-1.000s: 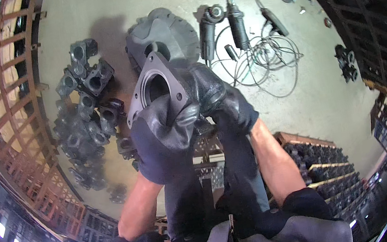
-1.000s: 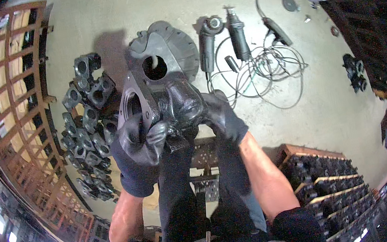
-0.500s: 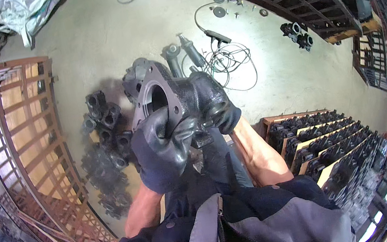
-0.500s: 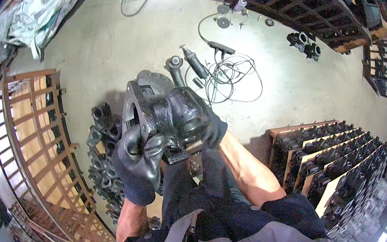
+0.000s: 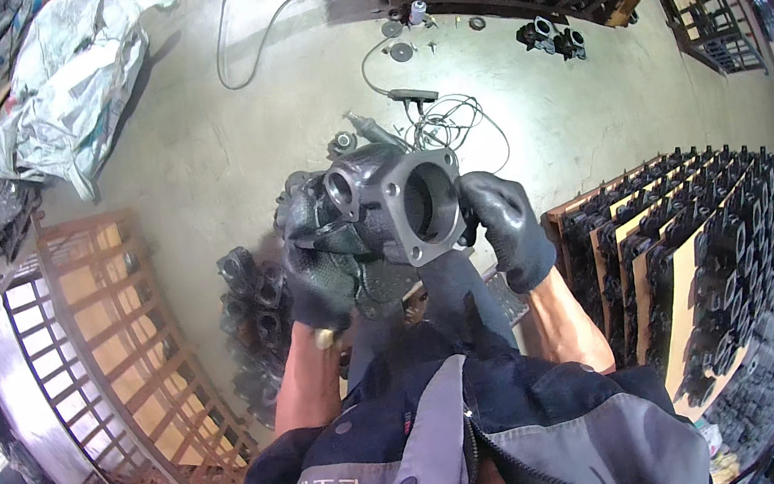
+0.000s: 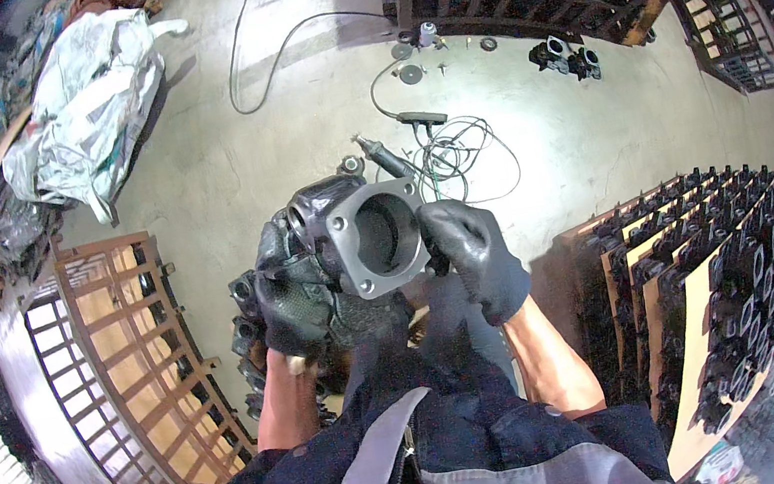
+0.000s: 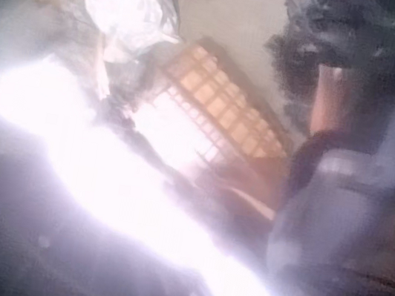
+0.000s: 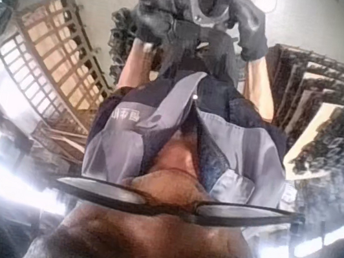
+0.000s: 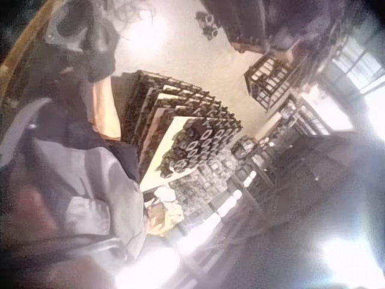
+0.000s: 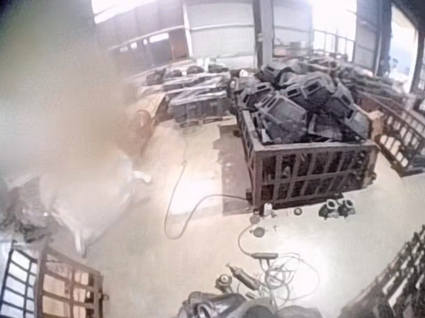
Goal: The person sits on the floor and uses a handheld angle grinder to smooth the edges of metal parts. They pick up each part, grind specific areas, inspect the result, and place the finished pieces onto a nearby wooden pallet.
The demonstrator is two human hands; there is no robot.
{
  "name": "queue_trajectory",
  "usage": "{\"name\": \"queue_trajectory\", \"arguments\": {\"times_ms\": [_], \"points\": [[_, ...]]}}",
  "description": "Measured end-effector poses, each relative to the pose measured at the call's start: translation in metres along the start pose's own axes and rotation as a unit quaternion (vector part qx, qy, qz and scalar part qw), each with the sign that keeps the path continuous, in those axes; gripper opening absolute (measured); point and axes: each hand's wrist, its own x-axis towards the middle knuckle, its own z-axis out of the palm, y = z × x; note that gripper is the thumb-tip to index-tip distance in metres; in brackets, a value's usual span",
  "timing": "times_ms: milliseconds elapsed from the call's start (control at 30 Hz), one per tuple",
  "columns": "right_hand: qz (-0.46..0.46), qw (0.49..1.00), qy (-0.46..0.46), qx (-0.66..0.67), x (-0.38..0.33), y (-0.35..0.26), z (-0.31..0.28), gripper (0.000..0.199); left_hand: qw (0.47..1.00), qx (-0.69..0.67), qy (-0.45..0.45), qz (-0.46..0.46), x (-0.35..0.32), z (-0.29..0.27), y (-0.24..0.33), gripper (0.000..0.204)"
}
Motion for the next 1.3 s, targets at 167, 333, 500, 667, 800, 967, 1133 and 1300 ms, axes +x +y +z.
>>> {"name": "queue_trajectory", "arguments": {"times_ms": [167, 333, 500, 667, 800, 967, 1133, 1300], "points": [[-0.059, 0.995, 0.065, -0.049, -0.022, -0.043, -0.015, 0.035, 0.997, -0.053, -0.039, -0.036, 0.01, 0.039, -0.022, 0.042], [-0.105, 0.991, 0.078, -0.003, -0.037, -0.065, -0.037, 0.028, 0.992, -0.073, -0.076, -0.065, 0.025, 0.088, -0.046, 0.04], [-0.131, 0.986, 0.098, -0.038, -0.05, -0.082, -0.06, 0.025, 0.989, -0.072, -0.091, -0.096, 0.035, 0.119, -0.05, 0.038], [-0.109, 0.984, 0.135, -0.042, -0.053, -0.084, -0.066, 0.024, 0.986, -0.074, -0.093, -0.119, 0.051, 0.132, -0.035, 0.036], [-0.115, 0.98, 0.15, -0.063, -0.046, -0.09, -0.057, 0.025, 0.982, -0.088, -0.094, -0.136, 0.056, 0.141, -0.022, 0.035], [-0.089, 0.98, 0.176, -0.028, -0.04, -0.097, -0.043, 0.027, 0.973, -0.122, -0.032, -0.193, 0.036, 0.187, 0.005, 0.033], [-0.101, 0.973, 0.204, -0.018, -0.036, -0.108, -0.042, 0.026, 0.978, -0.024, -0.206, -0.027, 0.07, 0.148, -0.057, 0.035], [-0.107, 0.964, 0.241, -0.022, -0.044, -0.12, -0.068, 0.026, 0.894, 0.387, -0.194, 0.117, 0.065, 0.185, -0.076, 0.033]]}}
